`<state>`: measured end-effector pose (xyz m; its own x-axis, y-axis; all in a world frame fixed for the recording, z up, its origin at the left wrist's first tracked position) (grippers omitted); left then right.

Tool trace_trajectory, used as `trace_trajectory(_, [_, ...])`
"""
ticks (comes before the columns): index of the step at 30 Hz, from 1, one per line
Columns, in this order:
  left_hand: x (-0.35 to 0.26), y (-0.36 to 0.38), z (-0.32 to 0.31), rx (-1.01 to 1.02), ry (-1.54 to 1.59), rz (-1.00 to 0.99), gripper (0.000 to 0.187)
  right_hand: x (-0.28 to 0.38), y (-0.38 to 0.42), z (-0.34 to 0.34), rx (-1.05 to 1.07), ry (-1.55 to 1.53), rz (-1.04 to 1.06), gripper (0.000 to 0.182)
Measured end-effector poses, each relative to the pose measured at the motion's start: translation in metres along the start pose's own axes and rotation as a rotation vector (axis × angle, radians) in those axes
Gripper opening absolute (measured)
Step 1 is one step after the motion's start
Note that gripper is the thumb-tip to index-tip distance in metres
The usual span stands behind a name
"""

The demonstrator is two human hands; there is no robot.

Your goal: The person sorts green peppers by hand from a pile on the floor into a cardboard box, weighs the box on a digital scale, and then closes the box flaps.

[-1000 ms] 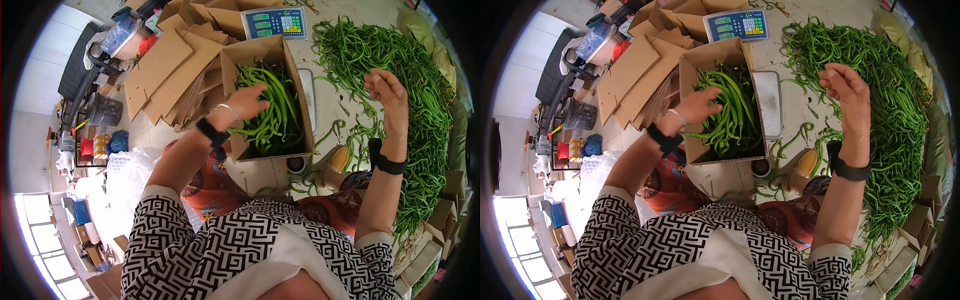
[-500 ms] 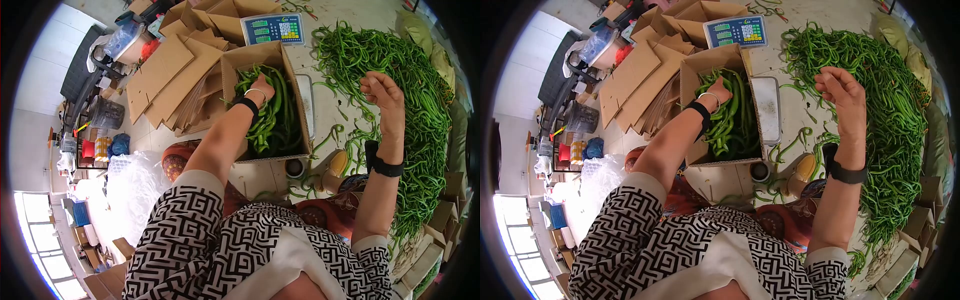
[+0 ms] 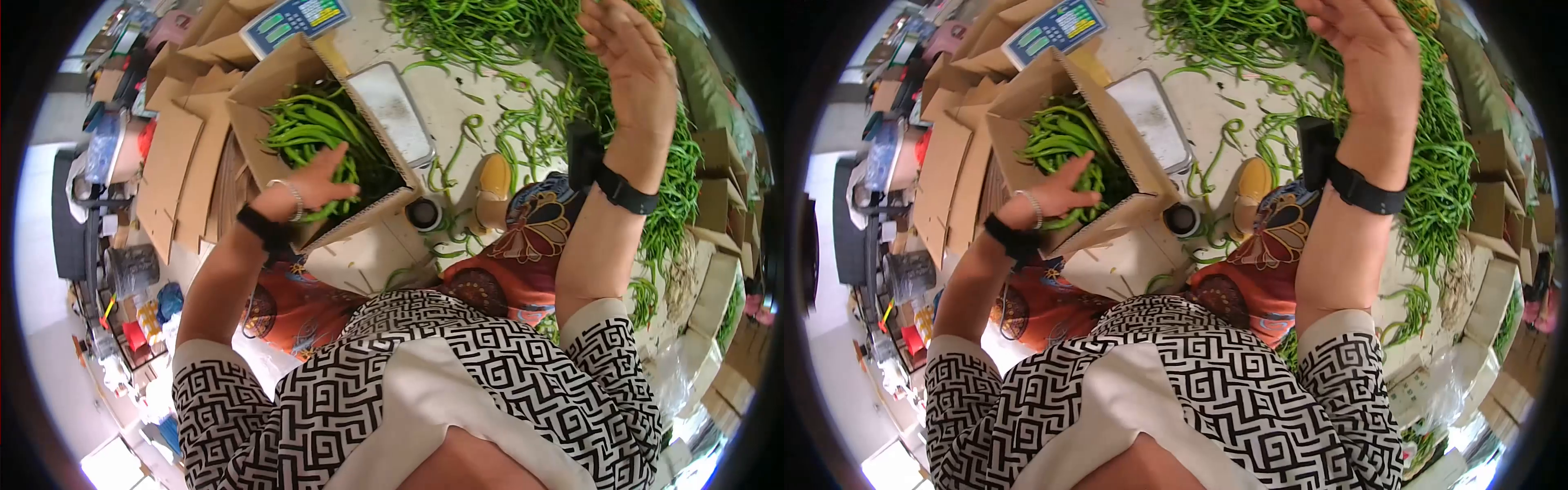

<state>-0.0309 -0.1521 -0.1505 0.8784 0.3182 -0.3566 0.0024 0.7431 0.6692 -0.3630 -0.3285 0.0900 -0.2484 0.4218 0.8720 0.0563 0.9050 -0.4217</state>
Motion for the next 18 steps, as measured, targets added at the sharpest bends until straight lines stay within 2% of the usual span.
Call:
trace_trajectory(1, [-0.001, 0.002, 0.018, -0.099, -0.163, -0.065, 0.080, 0.000, -0.009, 0.022, 0.101, -0.034, -0.004, 0.021])
trace_trajectory(2, [0.001, 0.012, 0.039, -0.207, -0.102, -0.107, 0.072, 0.000, -0.016, 0.046, 0.202, -0.069, -0.009, 0.031])
trace_trajectory(3, [-0.001, 0.026, 0.061, -0.315, -0.038, -0.148, 0.064, 0.007, -0.014, 0.068, 0.087, -0.023, 0.043, 0.028])
trace_trajectory(5, [-0.002, 0.066, 0.085, -0.277, 0.517, 0.025, 0.055, -0.006, -0.009, 0.122, -0.007, 0.167, -0.027, 0.029])
trace_trajectory(7, [0.011, 0.111, 0.112, -0.592, 0.481, -0.049, 0.050, -0.045, 0.009, 0.187, -0.076, 0.421, -0.198, 0.029])
trace_trajectory(8, [0.019, 0.138, 0.119, -0.766, 0.259, -0.007, 0.045, -0.076, 0.023, 0.221, -0.073, 0.543, -0.324, 0.028])
trace_trajectory(9, [0.036, 0.156, 0.117, -0.850, 0.147, -0.049, 0.040, -0.108, 0.045, 0.256, -0.147, 0.548, -0.441, 0.026])
trace_trajectory(10, [0.061, 0.173, 0.109, -0.885, 0.056, 0.001, 0.038, -0.143, 0.071, 0.283, -0.220, 0.547, -0.560, 0.024])
trace_trajectory(11, [0.075, 0.187, 0.099, -0.887, -0.016, 0.107, 0.037, -0.175, 0.094, 0.294, -0.199, 0.567, -0.639, 0.021])
trace_trajectory(12, [0.099, 0.196, 0.085, -0.881, -0.122, 0.205, 0.037, -0.206, 0.112, 0.301, -0.173, 0.580, -0.717, 0.019])
trace_trajectory(14, [0.130, 0.209, 0.051, -0.994, -0.152, 0.260, 0.038, -0.266, 0.134, 0.283, -0.089, 0.596, -0.827, 0.018])
trace_trajectory(15, [0.132, 0.207, 0.033, -1.028, 0.000, 0.345, 0.036, -0.304, 0.139, 0.264, 0.011, 0.596, -0.839, 0.019])
trace_trajectory(16, [0.153, 0.209, 0.021, -1.011, 0.304, 0.434, 0.034, -0.347, 0.143, 0.246, 0.105, 0.597, -0.846, 0.020])
trace_trajectory(17, [0.130, 0.211, 0.029, -1.127, 0.224, 0.346, 0.030, -0.394, 0.146, 0.224, 0.252, 0.581, -0.691, 0.024])
trace_trajectory(18, [0.125, 0.206, 0.035, -1.146, 0.160, 0.351, 0.028, -0.391, 0.130, 0.171, 0.498, 0.857, -0.403, 0.026])
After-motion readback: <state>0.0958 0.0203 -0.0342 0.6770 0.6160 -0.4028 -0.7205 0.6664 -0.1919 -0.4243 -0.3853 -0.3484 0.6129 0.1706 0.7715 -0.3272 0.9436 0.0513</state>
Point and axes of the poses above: each hand's wrist, its own y-axis away from the middle knuckle, its own z-axis out of the back of the hand, x = y × z, the point moved 9 cm from there along -y, towards the middle knuckle, and after that the axes turned 3 degrees about z, right-handed, at the moved point
